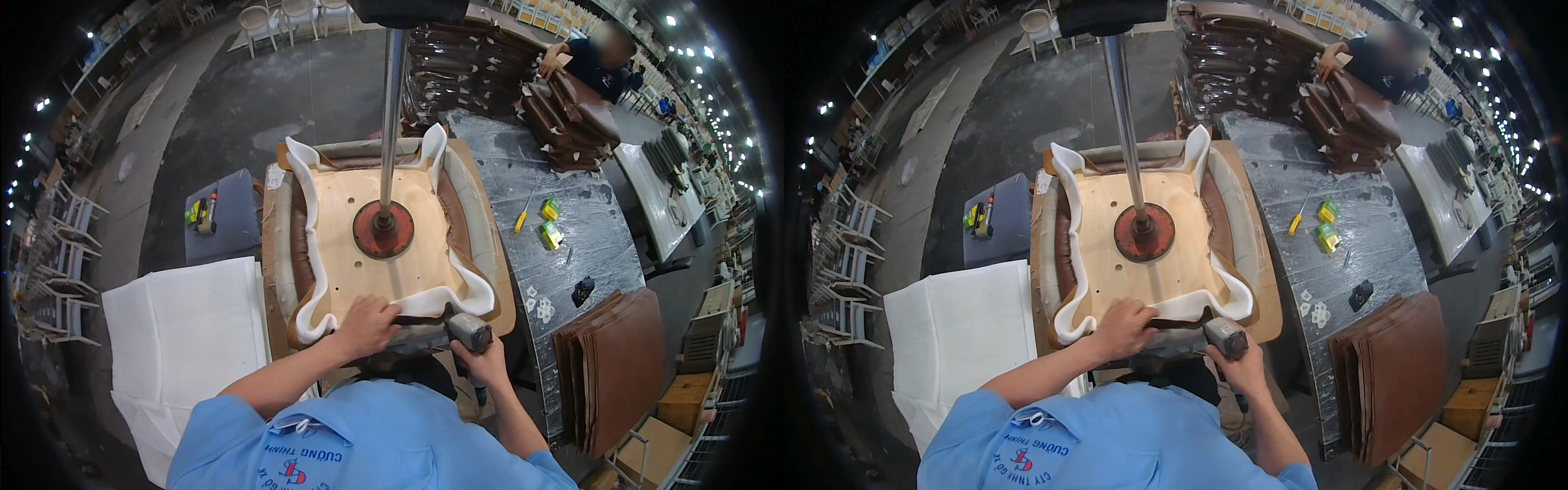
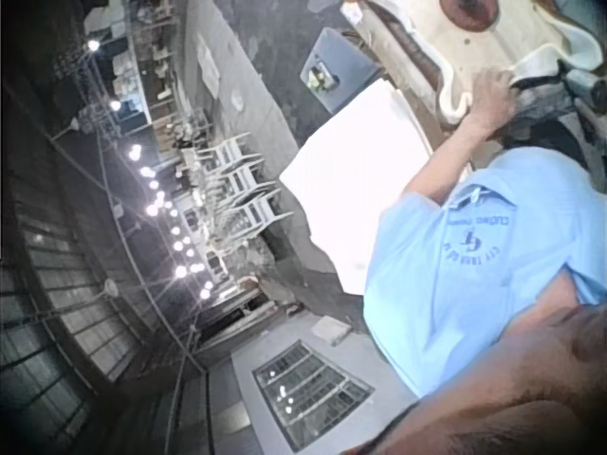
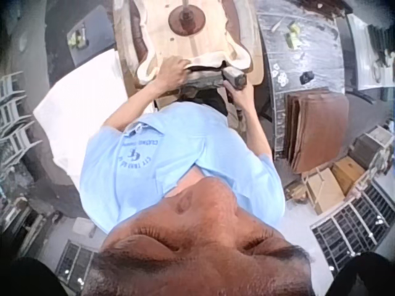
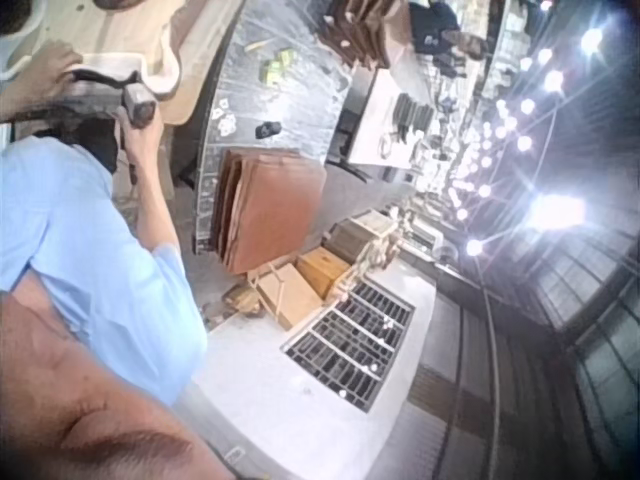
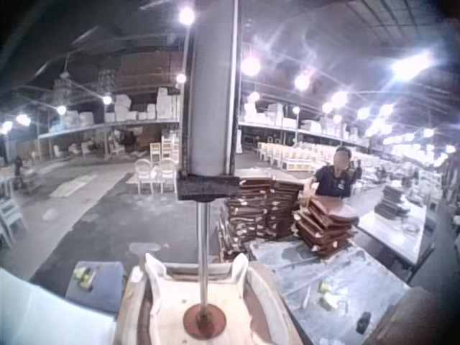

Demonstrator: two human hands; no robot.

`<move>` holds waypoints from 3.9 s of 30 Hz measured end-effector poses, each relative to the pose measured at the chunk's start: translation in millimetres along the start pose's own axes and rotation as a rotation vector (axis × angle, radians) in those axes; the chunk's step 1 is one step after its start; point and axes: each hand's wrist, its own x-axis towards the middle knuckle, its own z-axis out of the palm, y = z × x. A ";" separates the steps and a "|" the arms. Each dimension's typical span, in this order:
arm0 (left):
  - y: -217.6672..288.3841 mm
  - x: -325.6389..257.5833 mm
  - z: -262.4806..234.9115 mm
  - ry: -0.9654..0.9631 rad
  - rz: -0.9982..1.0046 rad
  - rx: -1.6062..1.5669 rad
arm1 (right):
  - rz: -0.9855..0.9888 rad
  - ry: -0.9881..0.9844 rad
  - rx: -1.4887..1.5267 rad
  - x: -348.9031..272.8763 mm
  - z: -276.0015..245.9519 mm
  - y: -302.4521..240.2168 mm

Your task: The person places a wooden chair seat base on a work table, covers it with a white fabric sheet, and uses a pneumatic staple gun to secure the fabric around the edges. The person then flips the seat to reveal the brown upholstered top and places it on a stack of finished seats.

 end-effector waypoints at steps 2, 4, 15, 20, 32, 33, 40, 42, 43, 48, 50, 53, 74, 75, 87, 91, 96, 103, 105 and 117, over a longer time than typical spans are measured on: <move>6.2 24.0 13.8 -0.116 0.005 0.014 | -0.017 0.004 -0.015 6.3 3.6 -9.2; 4.4 40.7 25.4 -0.185 0.029 0.012 | -0.079 0.029 -0.057 3.7 0.5 -14.0; -27.0 82.8 49.0 -0.133 0.213 -0.080 | -0.193 0.041 -0.176 28.6 1.5 -30.4; -25.0 83.8 57.1 0.021 0.278 -0.164 | -0.115 -0.006 -0.164 35.4 -7.2 -38.2; -39.1 76.5 60.0 0.010 0.010 -0.041 | 0.356 -0.238 -0.056 80.0 7.7 -94.8; -38.3 76.1 57.5 -0.007 -0.020 -0.058 | 0.365 -0.241 -0.095 85.8 11.7 -98.0; -25.8 64.5 64.4 0.094 -0.105 -0.001 | 0.307 -0.235 -0.227 108.1 36.2 -116.4; -27.2 63.5 65.3 0.110 -0.115 -0.032 | 0.333 -0.240 -0.246 109.9 39.2 -117.9; -27.2 62.5 66.1 0.114 -0.118 -0.050 | 0.335 -0.236 -0.245 109.9 39.6 -114.9; -29.6 55.1 73.1 0.188 -0.197 -0.125 | 0.330 -0.190 -0.215 100.6 40.2 -107.6; -28.6 51.2 76.7 0.219 -0.213 -0.157 | 0.347 -0.203 -0.240 94.9 41.5 -110.9; -28.0 52.7 77.8 0.248 -0.230 -0.181 | 0.353 -0.211 -0.250 94.4 41.9 -110.3; -27.3 65.7 83.3 0.293 -0.273 -0.182 | 0.325 -0.277 -0.313 122.6 50.0 -113.6; -26.5 65.5 83.8 0.297 -0.273 -0.175 | 0.325 -0.275 -0.322 122.3 49.7 -113.7; -19.7 85.6 77.2 0.243 -0.314 -0.157 | 0.221 -0.115 -0.246 65.7 24.6 -92.4; -62.1 94.6 42.2 0.266 -0.559 -0.771 | 0.187 -0.100 -0.296 71.4 28.1 -89.8; -17.1 49.3 -11.9 -0.347 -0.598 -0.436 | 0.118 -0.025 -0.209 79.1 13.0 -60.3; -10.3 26.4 33.3 -0.250 -0.398 -0.060 | 0.088 -0.063 -0.347 93.6 5.5 -60.9; -11.4 28.7 30.8 -0.233 -0.362 -0.074 | 0.059 -0.049 -0.366 93.9 1.3 -50.8; -24.7 5.1 28.4 -0.087 -0.232 -0.029 | 0.219 -0.113 -0.329 87.2 16.4 -82.3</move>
